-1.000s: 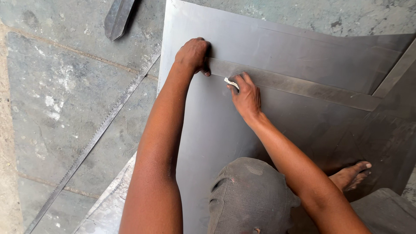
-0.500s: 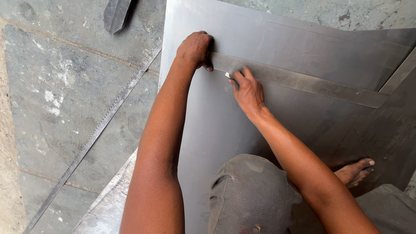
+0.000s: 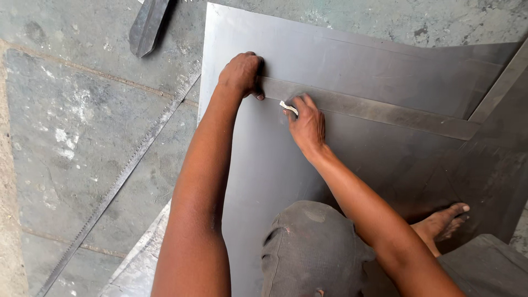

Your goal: The person places a metal sheet on the floor and uses a ruler and a pencil to draw straight lines on its surface. They repeatedly reposition the ruler to create intersecting lines and mark the sheet.

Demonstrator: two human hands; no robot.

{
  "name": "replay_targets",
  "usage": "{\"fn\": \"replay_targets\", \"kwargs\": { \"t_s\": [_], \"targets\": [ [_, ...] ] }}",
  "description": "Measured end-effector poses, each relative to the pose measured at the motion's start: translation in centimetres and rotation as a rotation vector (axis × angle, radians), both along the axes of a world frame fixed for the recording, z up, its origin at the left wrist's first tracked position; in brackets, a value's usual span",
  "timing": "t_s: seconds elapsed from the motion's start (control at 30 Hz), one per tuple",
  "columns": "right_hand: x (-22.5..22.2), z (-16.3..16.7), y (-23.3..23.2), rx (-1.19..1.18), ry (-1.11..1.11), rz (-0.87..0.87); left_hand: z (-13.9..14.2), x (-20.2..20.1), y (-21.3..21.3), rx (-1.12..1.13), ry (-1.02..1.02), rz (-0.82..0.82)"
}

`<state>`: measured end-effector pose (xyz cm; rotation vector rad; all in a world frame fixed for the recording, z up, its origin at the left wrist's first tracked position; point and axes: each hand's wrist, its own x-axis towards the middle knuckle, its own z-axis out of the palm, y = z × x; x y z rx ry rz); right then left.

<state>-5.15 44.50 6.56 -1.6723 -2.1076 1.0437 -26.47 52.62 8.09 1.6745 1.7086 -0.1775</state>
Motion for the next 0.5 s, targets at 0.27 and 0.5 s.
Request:
{"fn": "replay_targets", "kwargs": {
  "t_s": [0.27, 0.5],
  "targets": [
    [-0.6, -1.4, 0.5, 0.004, -0.112, 0.049, 0.2, 0.4, 0.0, -0.069, 0.020, 0.003],
    [-0.6, -1.8, -0.7, 0.028, -0.004, -0.033, 0.5, 0.6, 0.3, -0.078, 0.059, 0.012]
  ]
}}
